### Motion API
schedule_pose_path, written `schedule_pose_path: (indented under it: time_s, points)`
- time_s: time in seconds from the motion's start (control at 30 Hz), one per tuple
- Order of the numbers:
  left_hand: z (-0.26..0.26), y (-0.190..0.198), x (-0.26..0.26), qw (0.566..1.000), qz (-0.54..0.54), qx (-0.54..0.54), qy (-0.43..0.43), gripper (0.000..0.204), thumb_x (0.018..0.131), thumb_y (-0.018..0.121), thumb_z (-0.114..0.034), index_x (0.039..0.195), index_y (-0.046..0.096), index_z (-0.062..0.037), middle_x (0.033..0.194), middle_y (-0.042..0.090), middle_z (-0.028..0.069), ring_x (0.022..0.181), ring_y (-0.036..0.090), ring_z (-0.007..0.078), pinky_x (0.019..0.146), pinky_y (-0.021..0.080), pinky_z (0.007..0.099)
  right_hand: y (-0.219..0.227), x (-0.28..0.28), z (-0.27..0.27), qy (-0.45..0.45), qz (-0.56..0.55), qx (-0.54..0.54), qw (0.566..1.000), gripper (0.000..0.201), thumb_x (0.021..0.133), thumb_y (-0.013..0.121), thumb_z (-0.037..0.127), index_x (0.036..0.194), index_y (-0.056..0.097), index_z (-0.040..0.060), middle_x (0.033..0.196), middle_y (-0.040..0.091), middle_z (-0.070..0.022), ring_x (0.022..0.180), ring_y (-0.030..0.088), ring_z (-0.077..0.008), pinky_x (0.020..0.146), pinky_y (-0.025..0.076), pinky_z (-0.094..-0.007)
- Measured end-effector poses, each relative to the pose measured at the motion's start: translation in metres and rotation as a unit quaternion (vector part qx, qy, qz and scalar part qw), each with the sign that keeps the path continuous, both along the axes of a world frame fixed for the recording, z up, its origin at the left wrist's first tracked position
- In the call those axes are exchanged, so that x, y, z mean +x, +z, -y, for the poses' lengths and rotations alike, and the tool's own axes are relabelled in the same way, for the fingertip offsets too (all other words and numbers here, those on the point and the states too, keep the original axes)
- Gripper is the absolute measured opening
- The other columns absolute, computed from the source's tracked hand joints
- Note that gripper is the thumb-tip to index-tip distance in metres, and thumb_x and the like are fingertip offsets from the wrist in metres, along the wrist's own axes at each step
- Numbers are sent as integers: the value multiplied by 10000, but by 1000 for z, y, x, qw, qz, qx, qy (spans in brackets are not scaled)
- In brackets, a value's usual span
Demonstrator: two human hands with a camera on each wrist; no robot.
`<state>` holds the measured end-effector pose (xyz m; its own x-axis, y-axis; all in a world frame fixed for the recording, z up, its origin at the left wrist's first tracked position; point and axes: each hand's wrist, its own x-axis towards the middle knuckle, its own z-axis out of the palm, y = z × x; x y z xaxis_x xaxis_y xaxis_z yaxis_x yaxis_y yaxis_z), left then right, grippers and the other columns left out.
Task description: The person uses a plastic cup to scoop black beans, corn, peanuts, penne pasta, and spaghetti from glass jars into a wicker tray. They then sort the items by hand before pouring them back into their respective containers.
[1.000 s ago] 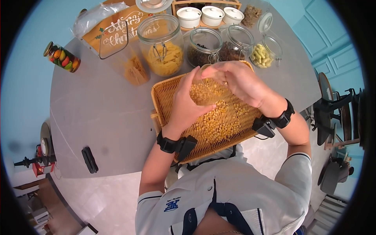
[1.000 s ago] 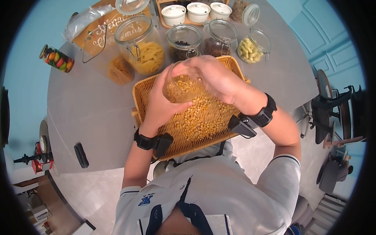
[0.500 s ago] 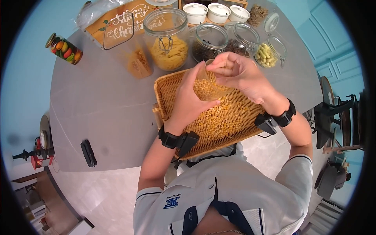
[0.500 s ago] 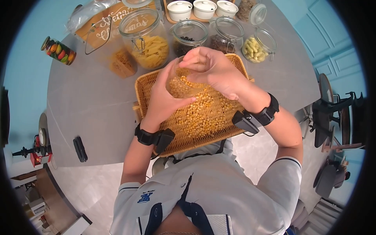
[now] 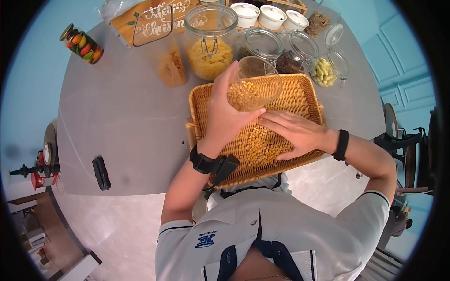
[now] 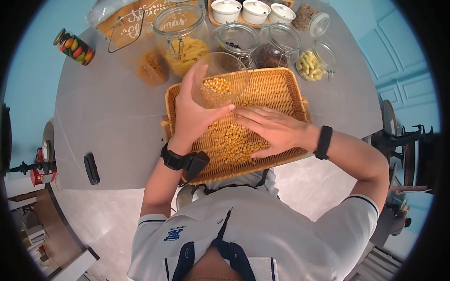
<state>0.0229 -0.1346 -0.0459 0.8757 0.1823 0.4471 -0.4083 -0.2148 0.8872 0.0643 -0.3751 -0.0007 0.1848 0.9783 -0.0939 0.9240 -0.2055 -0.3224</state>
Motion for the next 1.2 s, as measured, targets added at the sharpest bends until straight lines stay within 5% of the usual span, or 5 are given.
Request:
schedule_pose_path:
  time_s: [0.17,0.37,0.67,0.87,1.2]
  points:
    - [-1,10,-4,999,13,9,37,1038,639,934,-125,1525,402,-29,1463,507,192,1354,508,310,1134,415,414,-28,10,-30,15,-38,-39,998,1075,834,743,592,1594,250,12,1583,318,-279,1470,326,-426,1234,270,-515]
    - [-4,7,-2,998,31,-4,47,1042,639,934,-125,1528,399,-33,1458,508,187,1348,508,311,1127,418,417,-48,10,-57,60,-54,-44,996,1004,820,736,612,1574,353,70,1608,291,-269,1515,255,-415,1263,205,-497]
    - [-3,13,-5,999,18,20,42,1052,623,946,-135,1525,413,-44,1458,516,180,1351,508,315,1138,415,421,-46,-7,-59,205,-18,12,979,696,811,753,471,1405,586,148,1568,413,-165,1502,314,-343,1264,223,-476]
    - [-2,8,-2,999,17,26,32,1058,626,952,-147,1528,408,-48,1455,513,174,1346,510,308,1136,417,415,-76,-9,-48,206,-4,94,974,448,889,709,374,1274,647,154,1406,535,-85,1349,460,-295,1124,389,-425]
    - [-2,7,-2,1000,7,20,18,1045,639,954,-160,1520,408,-32,1455,510,164,1343,511,290,1132,417,400,-89,-8,-59,172,49,141,974,200,883,696,352,924,638,165,1019,565,-4,966,535,-187,832,445,-345]
